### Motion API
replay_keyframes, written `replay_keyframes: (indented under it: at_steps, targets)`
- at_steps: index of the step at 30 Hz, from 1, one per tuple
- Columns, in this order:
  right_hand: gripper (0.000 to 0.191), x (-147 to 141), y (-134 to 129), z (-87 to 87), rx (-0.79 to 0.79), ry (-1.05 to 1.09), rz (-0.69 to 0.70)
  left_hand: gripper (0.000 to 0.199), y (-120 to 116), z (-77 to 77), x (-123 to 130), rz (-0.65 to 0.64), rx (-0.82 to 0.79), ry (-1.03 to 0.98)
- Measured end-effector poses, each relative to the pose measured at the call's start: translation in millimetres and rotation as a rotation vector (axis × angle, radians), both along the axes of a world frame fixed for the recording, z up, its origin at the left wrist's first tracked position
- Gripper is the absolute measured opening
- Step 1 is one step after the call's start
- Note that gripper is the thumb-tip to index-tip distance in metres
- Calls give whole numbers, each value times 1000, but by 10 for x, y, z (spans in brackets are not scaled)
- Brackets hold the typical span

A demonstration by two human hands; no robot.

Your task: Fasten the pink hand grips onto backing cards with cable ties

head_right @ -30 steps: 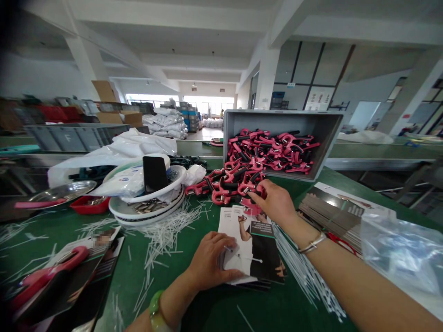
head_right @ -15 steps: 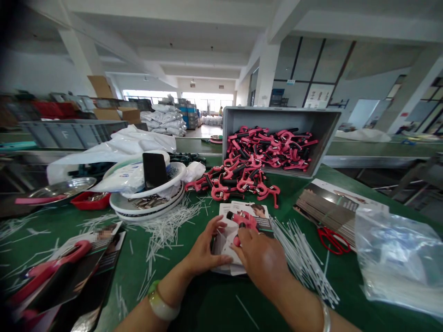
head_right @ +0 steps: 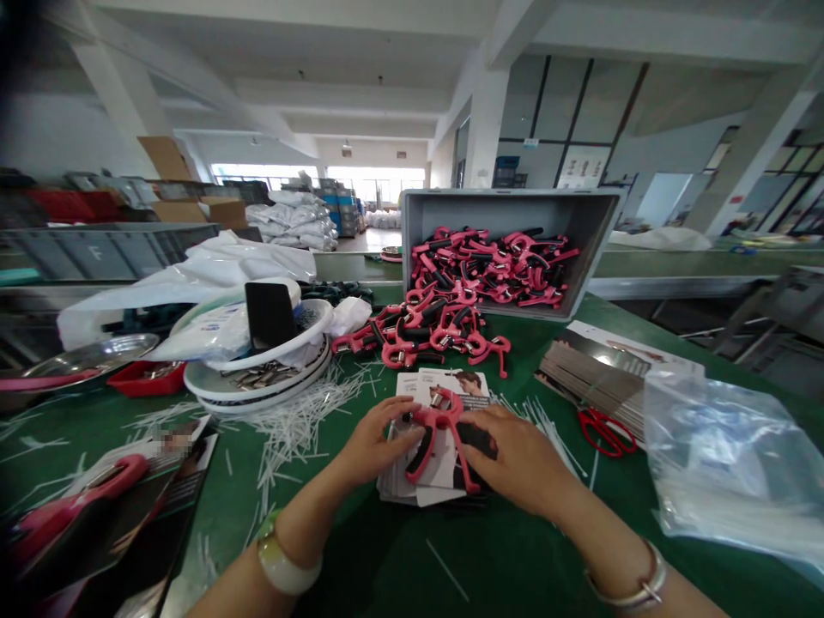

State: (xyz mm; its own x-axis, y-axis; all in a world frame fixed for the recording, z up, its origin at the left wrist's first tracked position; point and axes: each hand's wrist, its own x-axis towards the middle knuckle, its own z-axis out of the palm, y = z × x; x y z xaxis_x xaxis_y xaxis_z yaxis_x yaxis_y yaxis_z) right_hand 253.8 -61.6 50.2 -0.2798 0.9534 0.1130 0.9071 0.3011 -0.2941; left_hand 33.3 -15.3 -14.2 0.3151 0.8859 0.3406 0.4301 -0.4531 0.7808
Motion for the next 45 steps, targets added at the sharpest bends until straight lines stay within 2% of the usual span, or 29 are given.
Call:
replay_keyframes:
  at_steps: [4,8,13,17,21,25,30,35,38,42,45]
  targets:
    - [39,-36,21,-69,-109,19,88,26,48,68,82,-3,57,133]
    - [28,-20,95,-100,-98,33,149,23,43,141,145,-30,74,198]
    - [15,12,206,-114,-89,104,36,24,-16,128,145,-49,63,190]
    - [21,50,258,-118,-54,136,47,21,1,39,129,-41,44,158]
    - [31,97,264,-102,-72,122,88,29,16,-31,135,-28,26,168]
    - [35,120,230,-101,-130,183,75,30,-30,-11,143,-9,49,186]
    - [36,63,176,-146,-143,165,142,29,-38,40,94,-10,-8,142]
    - [39,-29,181,-127,-34,-94,182,24,-56,84,107,9,21,140]
    - [33,-75,212,-59,7,-278,220,20,-97,143,175,21,62,167]
    - [21,-128,260,40,80,-456,381,21,-97,182,254,-86,87,247]
    - [20,-165,303,56,131,-547,540,19,-51,158,272,-120,54,209]
